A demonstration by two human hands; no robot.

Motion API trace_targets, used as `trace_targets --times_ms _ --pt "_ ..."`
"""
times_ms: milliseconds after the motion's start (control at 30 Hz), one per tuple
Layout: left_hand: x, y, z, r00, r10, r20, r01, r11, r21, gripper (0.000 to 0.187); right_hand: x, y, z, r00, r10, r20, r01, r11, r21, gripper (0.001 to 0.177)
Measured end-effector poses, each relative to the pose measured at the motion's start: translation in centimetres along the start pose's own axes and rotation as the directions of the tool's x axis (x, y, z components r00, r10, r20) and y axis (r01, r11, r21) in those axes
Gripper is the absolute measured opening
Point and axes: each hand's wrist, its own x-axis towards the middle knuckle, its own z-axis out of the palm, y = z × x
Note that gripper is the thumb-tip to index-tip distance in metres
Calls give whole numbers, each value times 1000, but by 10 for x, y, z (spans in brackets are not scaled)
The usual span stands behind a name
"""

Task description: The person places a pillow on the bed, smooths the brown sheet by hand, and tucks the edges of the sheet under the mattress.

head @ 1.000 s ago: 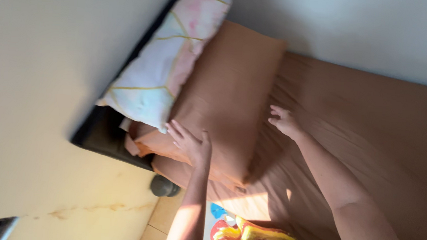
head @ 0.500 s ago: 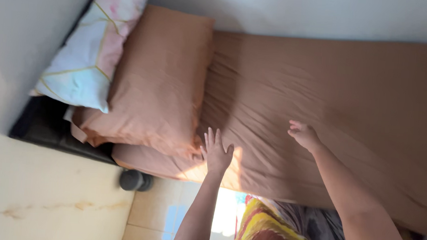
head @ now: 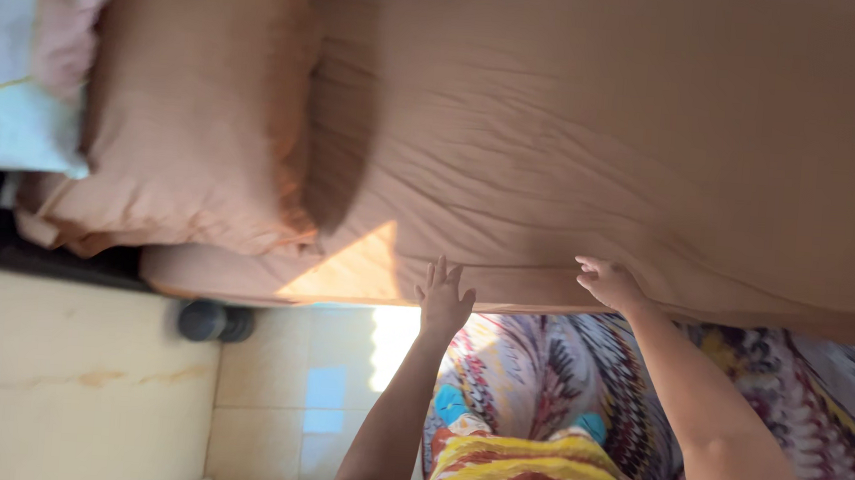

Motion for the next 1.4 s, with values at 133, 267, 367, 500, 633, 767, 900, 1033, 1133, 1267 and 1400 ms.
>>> trace_targets --times_ms 133,267,367,500,633,767,900,1033,1133,1267,1400 --pt "10 52 44 997 72 8 -72 996 57 61 -35 48 -46 993 13 -115 -16 1000 -25 56" --pt "23 124 92 988 154 -32 -151 984 93 62 -65 95 -98 986 68 -153 -62 997 45 57" --pt "27 185 131 982 190 -19 -188 979 75 59 -85 122 -139 978 -41 -206 68 990 126 57" --pt "32 256 184 962 271 -17 -270 961 61 61 -110 132 -196 983 60 -172 -45 995 94 59" --pt "30 300 231 962 266 63 -270 961 66 64 -131 151 -240 986 95 -139 -90 995 39 55" --pt "47 326 273 964 244 108 -252 965 67 76 -124 190 -271 970 7 -243 16 996 93 56" --pt "75 365 328 967 227 118 -240 965 103 78 -112 232 -311 964 114 -240 -89 990 112 66" --pt "108 437 369 949 246 198 -255 967 22 83 -94 270 -364 953 77 -295 -61 996 64 71" --pt "115 482 386 937 243 252 -246 969 -20 81 -86 310 -389 953 161 -258 -145 986 79 74" --pt "127 527 395 924 183 335 -202 979 21 79 -54 378 -414 944 95 -316 -97 995 12 76" --pt "145 554 412 933 183 310 -193 981 -1 79 -14 447 -424 940 -44 -338 81 992 94 74"
